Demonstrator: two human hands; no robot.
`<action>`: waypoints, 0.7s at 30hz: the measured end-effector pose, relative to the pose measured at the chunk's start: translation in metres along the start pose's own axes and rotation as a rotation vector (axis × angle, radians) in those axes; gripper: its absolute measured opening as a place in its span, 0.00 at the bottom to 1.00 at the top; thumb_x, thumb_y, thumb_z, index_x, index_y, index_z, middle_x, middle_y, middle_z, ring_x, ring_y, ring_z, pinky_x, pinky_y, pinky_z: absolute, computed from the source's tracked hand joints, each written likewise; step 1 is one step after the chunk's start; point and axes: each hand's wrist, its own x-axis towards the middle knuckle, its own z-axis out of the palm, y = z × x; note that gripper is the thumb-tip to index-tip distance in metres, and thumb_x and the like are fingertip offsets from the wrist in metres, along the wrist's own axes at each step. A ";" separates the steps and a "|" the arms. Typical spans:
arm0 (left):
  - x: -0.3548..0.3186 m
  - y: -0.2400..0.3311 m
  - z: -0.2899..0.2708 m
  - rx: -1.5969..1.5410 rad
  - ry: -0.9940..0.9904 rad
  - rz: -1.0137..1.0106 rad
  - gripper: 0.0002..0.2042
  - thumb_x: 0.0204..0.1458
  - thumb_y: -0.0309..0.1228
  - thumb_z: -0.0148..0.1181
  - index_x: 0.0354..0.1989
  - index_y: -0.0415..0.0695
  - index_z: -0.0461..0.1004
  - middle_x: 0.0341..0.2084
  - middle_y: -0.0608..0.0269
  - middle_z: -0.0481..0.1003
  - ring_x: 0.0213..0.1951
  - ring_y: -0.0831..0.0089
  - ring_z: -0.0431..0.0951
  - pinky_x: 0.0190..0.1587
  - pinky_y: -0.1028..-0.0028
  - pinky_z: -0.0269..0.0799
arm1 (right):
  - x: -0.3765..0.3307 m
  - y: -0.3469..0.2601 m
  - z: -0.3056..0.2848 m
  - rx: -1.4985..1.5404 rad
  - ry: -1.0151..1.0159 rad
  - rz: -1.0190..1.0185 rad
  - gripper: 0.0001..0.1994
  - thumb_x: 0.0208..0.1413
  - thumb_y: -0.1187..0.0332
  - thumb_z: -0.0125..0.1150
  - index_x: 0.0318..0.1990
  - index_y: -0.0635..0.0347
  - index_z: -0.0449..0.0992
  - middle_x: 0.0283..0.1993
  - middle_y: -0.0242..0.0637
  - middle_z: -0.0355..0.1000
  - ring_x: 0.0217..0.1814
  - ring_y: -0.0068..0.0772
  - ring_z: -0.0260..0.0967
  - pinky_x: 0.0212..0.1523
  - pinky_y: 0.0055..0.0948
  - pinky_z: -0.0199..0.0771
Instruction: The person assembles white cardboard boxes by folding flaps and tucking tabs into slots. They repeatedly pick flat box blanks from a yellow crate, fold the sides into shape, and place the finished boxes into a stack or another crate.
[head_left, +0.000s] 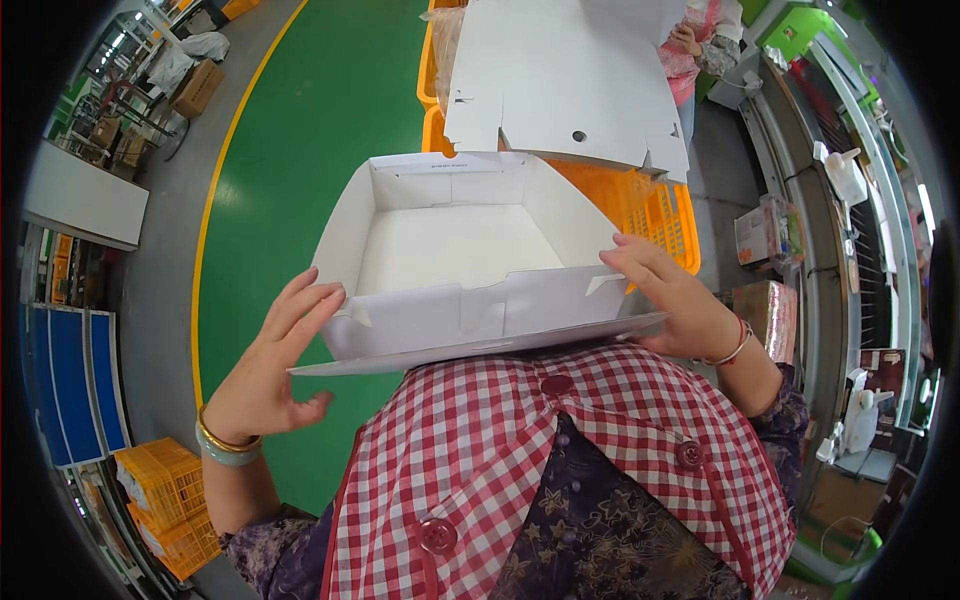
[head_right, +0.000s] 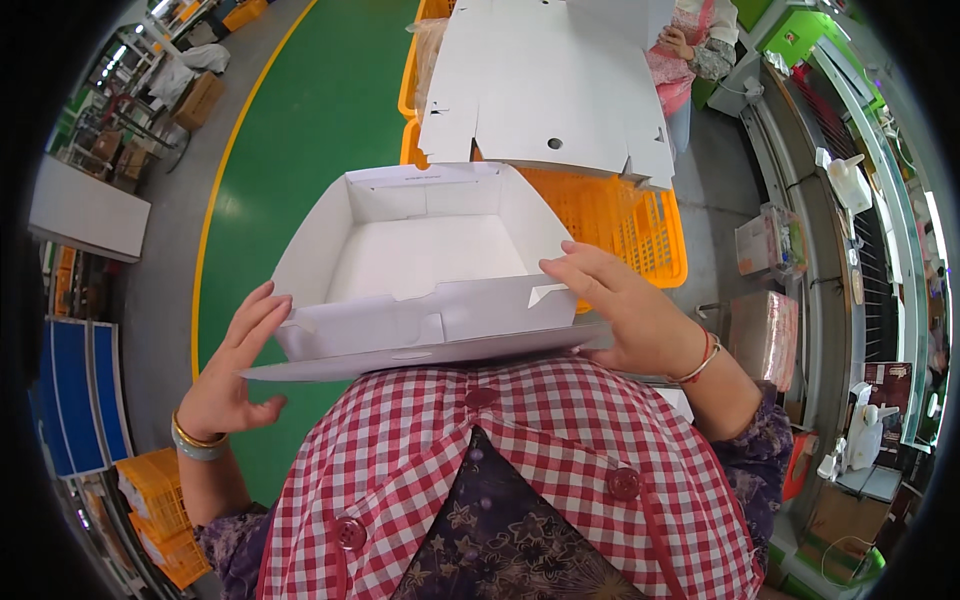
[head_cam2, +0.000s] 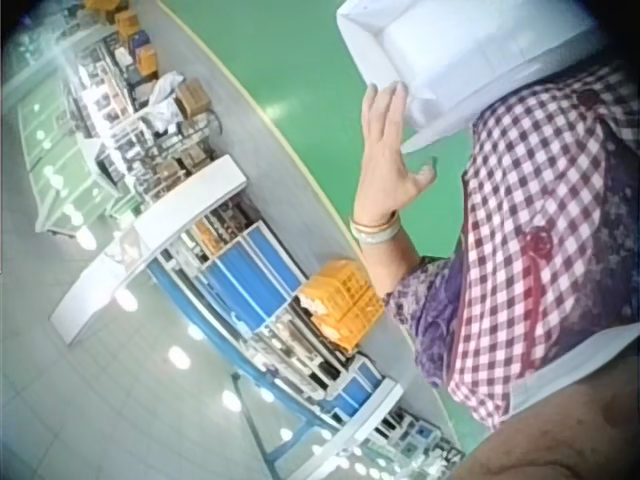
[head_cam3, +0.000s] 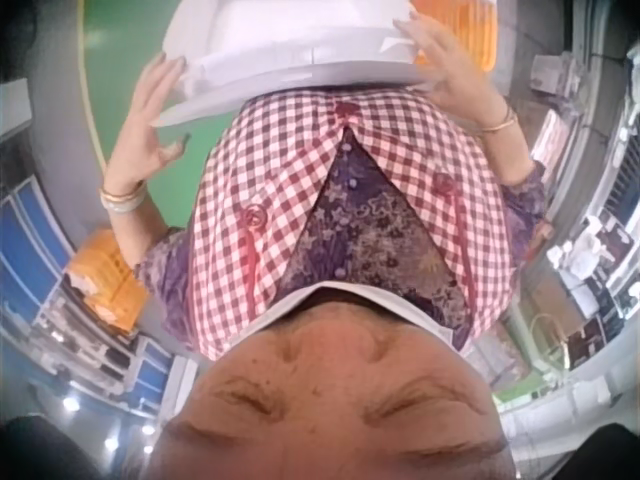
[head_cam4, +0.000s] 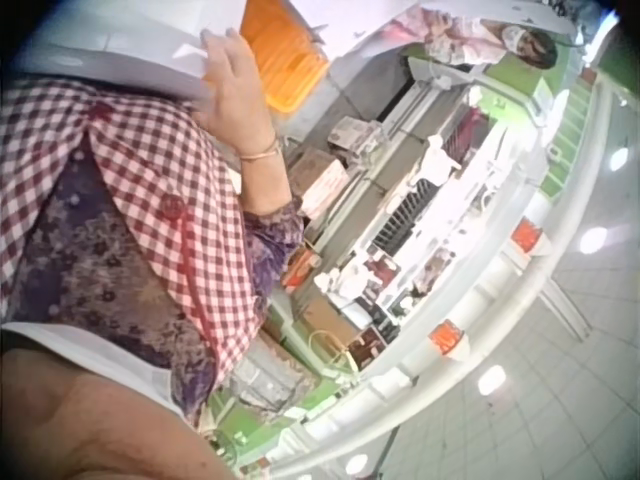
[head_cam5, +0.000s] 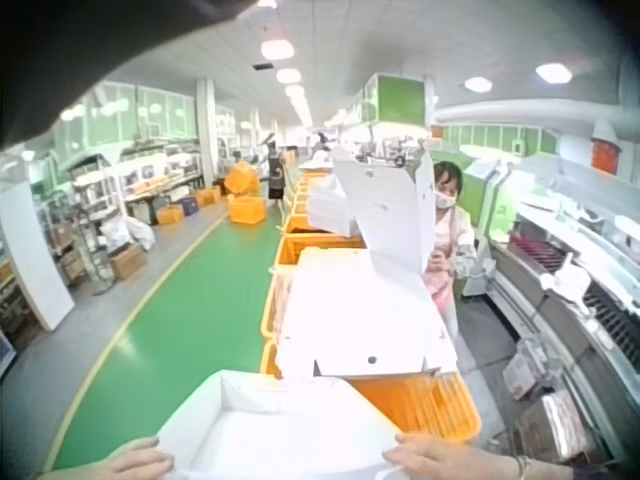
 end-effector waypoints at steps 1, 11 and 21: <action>0.001 0.000 0.000 0.056 0.014 0.006 0.28 0.37 0.21 0.61 0.53 0.44 0.69 0.50 0.57 0.68 0.59 0.53 0.61 0.61 0.59 0.55 | 0.000 -0.002 -0.002 0.005 -0.003 0.008 0.39 0.35 0.76 0.68 0.60 0.57 0.59 0.60 0.45 0.57 0.66 0.49 0.52 0.64 0.39 0.55; 0.006 -0.030 0.045 -0.246 0.527 -0.130 0.15 0.50 0.27 0.59 0.48 0.40 0.70 0.26 0.68 0.74 0.33 0.78 0.72 0.47 0.74 0.66 | 0.007 0.006 0.021 0.484 0.331 0.198 0.27 0.46 0.72 0.64 0.56 0.58 0.65 0.44 0.37 0.71 0.47 0.37 0.68 0.48 0.30 0.66; 0.032 -0.025 0.049 0.069 0.640 0.022 0.18 0.52 0.22 0.56 0.53 0.41 0.71 0.32 0.66 0.76 0.25 0.82 0.64 0.30 0.82 0.63 | 0.009 0.020 0.033 -0.098 0.413 -0.052 0.26 0.42 0.66 0.68 0.52 0.55 0.72 0.27 0.36 0.63 0.30 0.34 0.58 0.33 0.30 0.60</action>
